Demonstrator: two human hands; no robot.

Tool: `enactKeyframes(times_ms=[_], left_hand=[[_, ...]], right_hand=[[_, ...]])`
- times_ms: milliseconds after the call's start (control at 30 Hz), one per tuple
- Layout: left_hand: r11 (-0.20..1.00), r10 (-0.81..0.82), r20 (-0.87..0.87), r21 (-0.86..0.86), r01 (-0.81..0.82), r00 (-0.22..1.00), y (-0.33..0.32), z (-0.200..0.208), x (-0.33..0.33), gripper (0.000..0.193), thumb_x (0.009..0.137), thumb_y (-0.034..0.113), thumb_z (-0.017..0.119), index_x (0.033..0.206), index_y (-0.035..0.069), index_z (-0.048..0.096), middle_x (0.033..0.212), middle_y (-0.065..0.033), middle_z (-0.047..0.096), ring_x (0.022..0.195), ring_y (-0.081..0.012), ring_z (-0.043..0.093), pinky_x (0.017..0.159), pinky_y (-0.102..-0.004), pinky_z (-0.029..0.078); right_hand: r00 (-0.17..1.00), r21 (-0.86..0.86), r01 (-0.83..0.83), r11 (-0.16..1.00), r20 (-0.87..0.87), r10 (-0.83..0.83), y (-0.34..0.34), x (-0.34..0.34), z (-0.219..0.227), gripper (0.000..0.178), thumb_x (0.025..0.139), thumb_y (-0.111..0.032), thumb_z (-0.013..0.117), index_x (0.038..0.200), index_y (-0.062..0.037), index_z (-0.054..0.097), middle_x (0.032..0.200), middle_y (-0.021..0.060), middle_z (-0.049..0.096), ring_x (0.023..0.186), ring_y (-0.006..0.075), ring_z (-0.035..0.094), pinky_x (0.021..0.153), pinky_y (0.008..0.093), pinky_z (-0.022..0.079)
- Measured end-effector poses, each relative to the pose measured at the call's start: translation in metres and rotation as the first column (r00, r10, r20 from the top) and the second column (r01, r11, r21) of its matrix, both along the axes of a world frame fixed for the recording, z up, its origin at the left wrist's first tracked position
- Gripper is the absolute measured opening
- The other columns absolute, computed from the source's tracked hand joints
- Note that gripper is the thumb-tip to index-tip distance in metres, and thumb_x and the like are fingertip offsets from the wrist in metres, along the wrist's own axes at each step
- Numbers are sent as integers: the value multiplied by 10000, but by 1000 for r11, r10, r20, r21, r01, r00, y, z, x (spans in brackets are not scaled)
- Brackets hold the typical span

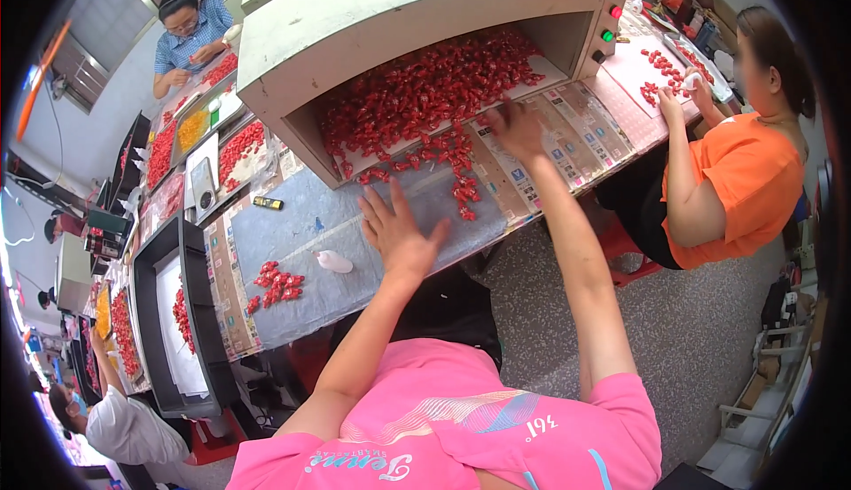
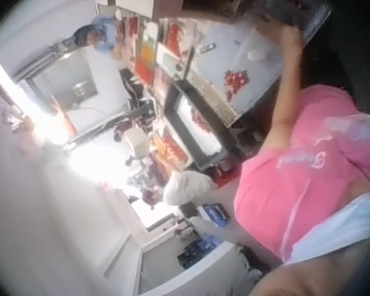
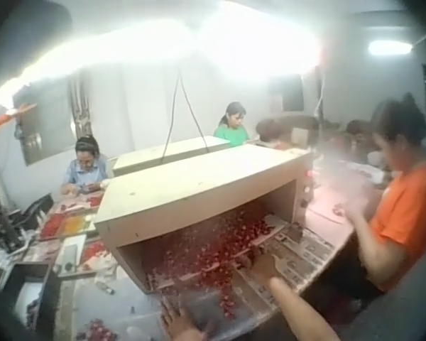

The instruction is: The person retrieves figurine parts from a dispenser opening onto the table, applies glue to the parts using a squeeze bottle, and attaches small pieces to the figurines by hand.

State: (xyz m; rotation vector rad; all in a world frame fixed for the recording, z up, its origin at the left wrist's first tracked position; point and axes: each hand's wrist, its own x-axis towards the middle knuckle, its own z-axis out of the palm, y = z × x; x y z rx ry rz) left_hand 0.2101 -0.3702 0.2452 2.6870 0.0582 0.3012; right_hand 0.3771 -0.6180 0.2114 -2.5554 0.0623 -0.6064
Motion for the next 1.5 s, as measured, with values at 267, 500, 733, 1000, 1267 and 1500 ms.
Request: enactKeyframes(times_ms=[267, 500, 733, 1000, 1267, 1500], left_hand=[[992, 79, 206, -117, -56, 975, -7, -24, 60, 796, 806, 368, 659, 1426, 29, 292, 1424, -282, 307, 1314, -449, 296, 1073, -527, 232], [723, 117, 377, -666, 181, 919, -58, -31, 118, 446, 939, 270, 442, 1258, -30, 528, 1190, -288, 554, 1145, -408, 514, 971, -418, 408], [201, 57, 216, -959, 201, 975, -64, -12, 163, 397, 955, 208, 395, 1227, -26, 566, 1251, -157, 568, 1166, -247, 515, 1015, -329, 369], [240, 233, 141, -967, 84, 962, -80, 64, 247, 346, 949, 209, 448, 1134, -40, 601, 1132, -197, 617, 1050, -261, 585, 900, -378, 448], [789, 186, 501, -589, 176, 845, -74, 61, 264, 302, 945, 190, 464, 1075, -44, 604, 1084, -226, 619, 974, -337, 596, 859, -403, 455], [758, -41, 524, -539, 368, 851, -53, 18, 103, 355, 901, 182, 528, 1187, -28, 547, 1268, -228, 497, 1197, -370, 453, 1029, -434, 338]], right_hand=[[993, 73, -14, 997, 114, 5, 103, -45, -6, 518, 905, -471, 488, 1168, -31, 565, 1135, 187, 581, 1065, 378, 511, 911, 490, 403], [990, 382, 12, 924, 123, -64, 122, -15, -8, 335, 897, -345, 527, 1057, -70, 634, 1041, 180, 640, 962, 376, 578, 848, 438, 448], [996, 992, -84, 98, 84, 7, 122, 3, 20, 262, 926, -228, 518, 1025, -25, 652, 935, 64, 670, 827, 174, 613, 759, 311, 491], [973, 910, -124, -396, 190, 130, 117, 91, 82, 267, 917, -221, 530, 1061, -13, 614, 975, 78, 629, 850, 178, 589, 762, 304, 484], [958, 786, -253, 565, 283, 35, 61, 183, 61, 364, 891, -213, 570, 1184, 2, 547, 844, 149, 658, 853, 257, 627, 779, 350, 503], [975, 380, -121, 917, 220, 38, -23, 55, 36, 406, 822, -304, 650, 1152, -69, 616, 1166, 226, 587, 1179, 323, 511, 928, 409, 425]])
